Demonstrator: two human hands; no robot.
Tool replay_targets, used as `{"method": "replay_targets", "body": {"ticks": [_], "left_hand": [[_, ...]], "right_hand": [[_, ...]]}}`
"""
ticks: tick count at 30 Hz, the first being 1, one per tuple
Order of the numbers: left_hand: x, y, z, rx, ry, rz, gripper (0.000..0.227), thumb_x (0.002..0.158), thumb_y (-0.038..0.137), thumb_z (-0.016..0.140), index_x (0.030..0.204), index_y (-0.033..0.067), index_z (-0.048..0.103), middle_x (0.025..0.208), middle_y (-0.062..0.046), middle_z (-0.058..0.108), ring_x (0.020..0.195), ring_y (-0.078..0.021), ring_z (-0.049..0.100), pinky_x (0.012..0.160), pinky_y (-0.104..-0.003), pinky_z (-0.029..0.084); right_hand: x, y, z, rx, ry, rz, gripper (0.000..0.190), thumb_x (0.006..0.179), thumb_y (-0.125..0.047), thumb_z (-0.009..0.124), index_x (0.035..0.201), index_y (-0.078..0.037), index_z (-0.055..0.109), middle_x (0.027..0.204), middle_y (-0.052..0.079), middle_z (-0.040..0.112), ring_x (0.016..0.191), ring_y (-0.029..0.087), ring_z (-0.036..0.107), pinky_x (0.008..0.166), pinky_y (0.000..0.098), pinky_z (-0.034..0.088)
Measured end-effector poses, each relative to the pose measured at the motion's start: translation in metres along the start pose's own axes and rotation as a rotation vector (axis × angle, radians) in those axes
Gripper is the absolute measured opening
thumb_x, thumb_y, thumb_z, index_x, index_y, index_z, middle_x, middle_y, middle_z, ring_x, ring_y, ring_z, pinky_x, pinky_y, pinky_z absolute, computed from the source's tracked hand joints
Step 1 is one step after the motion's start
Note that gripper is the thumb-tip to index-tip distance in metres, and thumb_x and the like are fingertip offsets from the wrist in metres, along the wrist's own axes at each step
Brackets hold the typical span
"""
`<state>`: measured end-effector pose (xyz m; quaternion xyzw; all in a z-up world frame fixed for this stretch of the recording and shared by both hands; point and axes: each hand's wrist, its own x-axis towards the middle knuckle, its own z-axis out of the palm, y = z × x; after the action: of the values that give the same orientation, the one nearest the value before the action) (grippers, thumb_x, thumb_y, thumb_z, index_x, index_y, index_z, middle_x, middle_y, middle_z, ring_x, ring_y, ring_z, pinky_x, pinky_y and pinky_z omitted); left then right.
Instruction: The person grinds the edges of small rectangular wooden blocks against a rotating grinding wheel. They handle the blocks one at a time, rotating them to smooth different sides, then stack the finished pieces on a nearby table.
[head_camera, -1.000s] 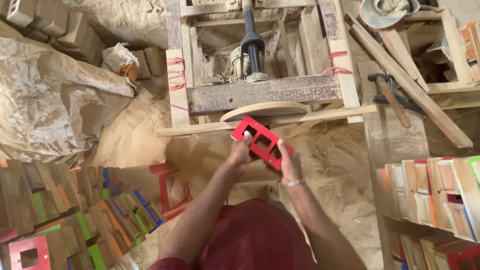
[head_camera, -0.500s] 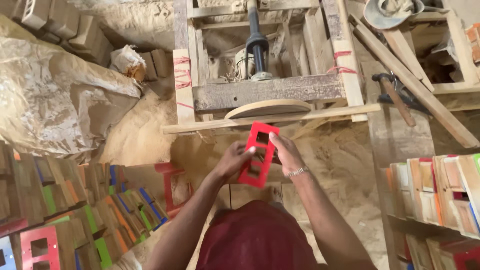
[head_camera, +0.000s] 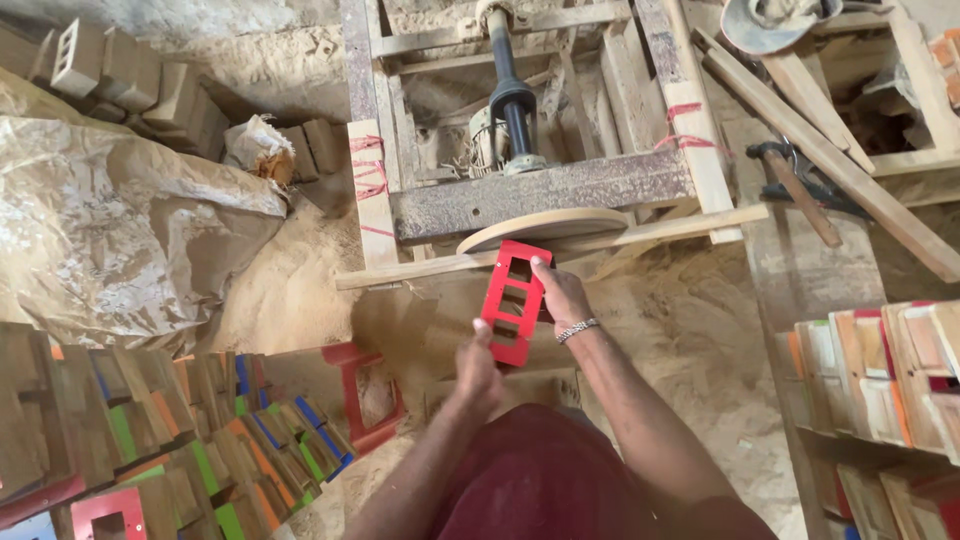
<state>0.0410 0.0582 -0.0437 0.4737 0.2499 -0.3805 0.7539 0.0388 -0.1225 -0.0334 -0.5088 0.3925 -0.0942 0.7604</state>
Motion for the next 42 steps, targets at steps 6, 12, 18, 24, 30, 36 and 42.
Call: {"method": "replay_targets", "body": {"ticks": [6,12,18,24,30,36,42], "left_hand": [[0.024,0.097,-0.022,0.349,-0.085,-0.047,0.047,0.105,0.045,0.047,0.126,0.0084,0.067,0.114,-0.01,0.073,0.098,-0.0239,0.07,0.085,-0.047,0.058],[-0.053,0.098,-0.002,0.814,-0.054,0.388,0.029,0.092,0.019,0.073,0.112,0.0002,0.061,0.103,-0.02,0.071,0.092,-0.0299,0.069,0.082,-0.05,0.06],[-0.125,0.036,-0.004,1.319,-0.349,1.667,0.043,0.077,0.003,0.077,0.118,0.006,0.063,0.125,-0.017,0.065,0.122,-0.039,0.064,0.106,-0.063,0.05],[-0.103,0.024,-0.002,1.054,-0.357,1.666,0.044,0.078,0.0,0.075,0.119,0.0079,0.06,0.125,-0.017,0.053,0.121,-0.0375,0.055,0.096,-0.053,0.05],[-0.089,-0.004,0.014,0.066,-0.292,-0.004,0.04,0.086,0.0,0.064,0.125,0.0045,0.055,0.115,-0.01,0.061,0.099,-0.0237,0.064,0.088,-0.041,0.056],[-0.037,0.03,0.045,-0.309,-0.215,0.126,0.025,0.104,0.004,0.049,0.128,0.0005,0.053,0.106,-0.011,0.061,0.083,-0.0179,0.058,0.08,-0.036,0.054],[0.029,0.085,0.081,-0.161,-0.196,0.076,0.017,0.106,0.013,0.048,0.116,-0.0007,0.05,0.093,-0.011,0.055,0.073,-0.0198,0.055,0.068,-0.037,0.055]], "right_hand": [[-0.023,-0.005,0.031,0.137,-0.002,0.221,0.042,0.094,-0.048,0.06,0.114,-0.012,0.065,0.095,0.005,0.074,0.079,0.023,0.072,0.067,0.0423,0.06],[-0.063,-0.002,0.008,0.409,-0.005,0.216,0.05,0.1,-0.046,0.062,0.129,-0.006,0.058,0.114,0.011,0.07,0.094,0.027,0.073,0.08,0.0453,0.064],[-0.142,0.014,-0.063,0.755,-0.249,0.104,0.056,0.099,-0.047,0.056,0.139,-0.008,0.052,0.132,0.008,0.065,0.121,0.025,0.062,0.104,0.0461,0.05],[-0.159,-0.003,-0.08,0.76,-0.294,-0.004,0.058,0.101,-0.044,0.056,0.145,-0.008,0.048,0.14,0.007,0.059,0.129,0.023,0.057,0.109,0.0424,0.047],[-0.13,-0.009,-0.049,0.726,-0.169,0.054,0.062,0.098,-0.044,0.057,0.144,-0.004,0.047,0.134,0.01,0.061,0.125,0.025,0.059,0.106,0.0423,0.051],[-0.078,-0.024,-0.007,0.61,0.042,0.137,0.055,0.098,-0.039,0.059,0.134,0.002,0.053,0.125,0.017,0.065,0.113,0.029,0.067,0.096,0.0409,0.059],[-0.008,-0.048,0.016,0.533,0.056,0.099,0.033,0.103,-0.027,0.058,0.119,0.002,0.061,0.108,0.014,0.07,0.094,0.027,0.072,0.081,0.0416,0.064]]}}
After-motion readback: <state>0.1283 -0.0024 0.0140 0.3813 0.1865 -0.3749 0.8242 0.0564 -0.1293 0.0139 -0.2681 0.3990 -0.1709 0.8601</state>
